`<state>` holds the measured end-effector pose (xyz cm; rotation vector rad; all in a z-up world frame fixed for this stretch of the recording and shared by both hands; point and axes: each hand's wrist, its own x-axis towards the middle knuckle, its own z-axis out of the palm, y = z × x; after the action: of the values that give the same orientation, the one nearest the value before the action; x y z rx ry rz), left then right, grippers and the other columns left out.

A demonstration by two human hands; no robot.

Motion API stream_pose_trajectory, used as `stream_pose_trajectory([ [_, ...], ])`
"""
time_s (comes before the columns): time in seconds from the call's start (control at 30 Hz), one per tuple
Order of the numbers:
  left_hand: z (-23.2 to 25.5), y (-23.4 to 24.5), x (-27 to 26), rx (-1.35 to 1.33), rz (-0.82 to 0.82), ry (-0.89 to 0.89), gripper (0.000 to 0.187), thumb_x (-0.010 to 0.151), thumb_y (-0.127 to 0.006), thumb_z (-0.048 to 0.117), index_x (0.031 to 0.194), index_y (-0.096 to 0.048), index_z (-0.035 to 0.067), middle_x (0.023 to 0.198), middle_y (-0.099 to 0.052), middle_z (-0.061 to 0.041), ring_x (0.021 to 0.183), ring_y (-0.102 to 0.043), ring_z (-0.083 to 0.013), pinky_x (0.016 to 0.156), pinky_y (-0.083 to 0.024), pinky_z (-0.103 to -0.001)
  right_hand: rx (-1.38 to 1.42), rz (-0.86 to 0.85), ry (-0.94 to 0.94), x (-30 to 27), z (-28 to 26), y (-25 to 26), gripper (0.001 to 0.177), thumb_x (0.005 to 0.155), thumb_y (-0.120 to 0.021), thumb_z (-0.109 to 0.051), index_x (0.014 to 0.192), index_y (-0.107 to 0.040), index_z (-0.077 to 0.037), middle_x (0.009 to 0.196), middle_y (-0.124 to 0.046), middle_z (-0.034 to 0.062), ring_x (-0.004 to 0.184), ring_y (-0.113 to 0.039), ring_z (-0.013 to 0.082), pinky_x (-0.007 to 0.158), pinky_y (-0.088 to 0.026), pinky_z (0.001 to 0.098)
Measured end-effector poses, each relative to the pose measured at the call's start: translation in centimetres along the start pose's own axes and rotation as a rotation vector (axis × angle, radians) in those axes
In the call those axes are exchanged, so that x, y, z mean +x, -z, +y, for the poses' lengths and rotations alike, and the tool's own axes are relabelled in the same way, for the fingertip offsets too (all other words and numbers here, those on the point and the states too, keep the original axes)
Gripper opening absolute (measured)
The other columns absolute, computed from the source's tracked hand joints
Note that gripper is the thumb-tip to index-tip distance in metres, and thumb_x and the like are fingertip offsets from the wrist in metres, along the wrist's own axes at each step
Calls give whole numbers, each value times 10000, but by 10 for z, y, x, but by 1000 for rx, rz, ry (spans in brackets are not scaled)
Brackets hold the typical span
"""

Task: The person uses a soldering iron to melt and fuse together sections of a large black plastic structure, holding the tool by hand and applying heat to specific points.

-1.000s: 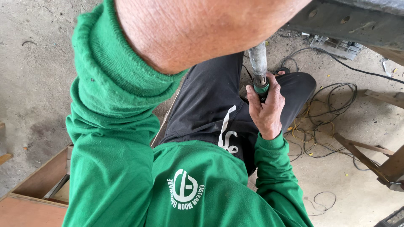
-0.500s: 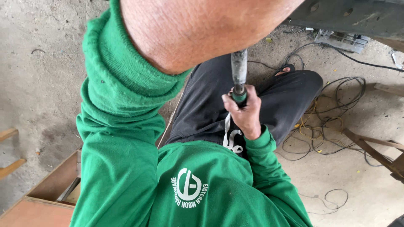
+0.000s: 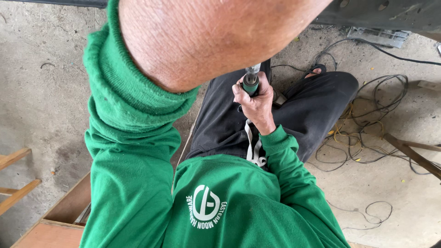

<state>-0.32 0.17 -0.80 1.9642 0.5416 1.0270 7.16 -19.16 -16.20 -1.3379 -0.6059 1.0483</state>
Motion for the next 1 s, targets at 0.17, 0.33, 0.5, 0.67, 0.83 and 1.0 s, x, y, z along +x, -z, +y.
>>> stream_pose_trajectory([
  [0.17, -1, -1, -3, -9, -3, 11, 340, 1029, -725, 14, 1338, -596, 73, 1218, -616, -105, 1112, -614, -274, 909, -536, -401, 99, -35, -8, 0, 10, -4, 238, 997, -761, -110, 1026, -528, -73, 850, -646, 10, 669, -617, 72, 611, -523, 241],
  [0.33, 0, -8, -5, -36, -1, 27, 343, 1026, -728, 12, 1337, -597, 74, 1218, -614, -105, 1113, -613, -273, 910, -537, -401, -142, 14, 39, -4, 4, 4, 253, 991, -777, -94, 1075, -545, -41, 868, -659, 26, 697, -616, 88, 627, -533, 249],
  [0.5, -2, -4, -10, -61, 21, 44, 346, 1024, -732, 10, 1336, -598, 74, 1217, -613, -105, 1114, -612, -271, 910, -538, -400, -535, 86, 140, -11, -37, 41, 330, 975, -819, -75, 1184, -578, 9, 899, -699, 59, 758, -672, 134, 665, -575, 282],
  [0.67, -4, 2, -17, -112, 61, 84, 349, 1021, -735, 8, 1335, -600, 75, 1216, -611, -105, 1115, -611, -270, 911, -539, -400, -846, 38, 289, -8, -80, 88, 358, 1011, -852, -108, 1224, -589, 10, 991, -737, 117, 851, -751, 186, 730, -624, 312],
  [0.83, -5, 3, -19, -141, 86, 97, 352, 1019, -739, 6, 1334, -601, 76, 1215, -610, -105, 1117, -610, -268, 911, -540, -400, -1072, -34, 392, -3, -106, 123, 347, 1067, -865, -159, 1227, -612, 17, 1046, -745, 136, 897, -766, 212, 797, -657, 316],
  [1.0, -7, 2, -21, -145, 95, 104, 354, 1016, -743, 4, 1334, -603, 76, 1215, -609, -105, 1118, -609, -267, 912, -541, -399, -1135, -32, 374, 4, -129, 144, 300, 1089, -831, -169, 1219, -627, 8, 1050, -757, 124, 797, -748, 173, 686, -643, 274],
])
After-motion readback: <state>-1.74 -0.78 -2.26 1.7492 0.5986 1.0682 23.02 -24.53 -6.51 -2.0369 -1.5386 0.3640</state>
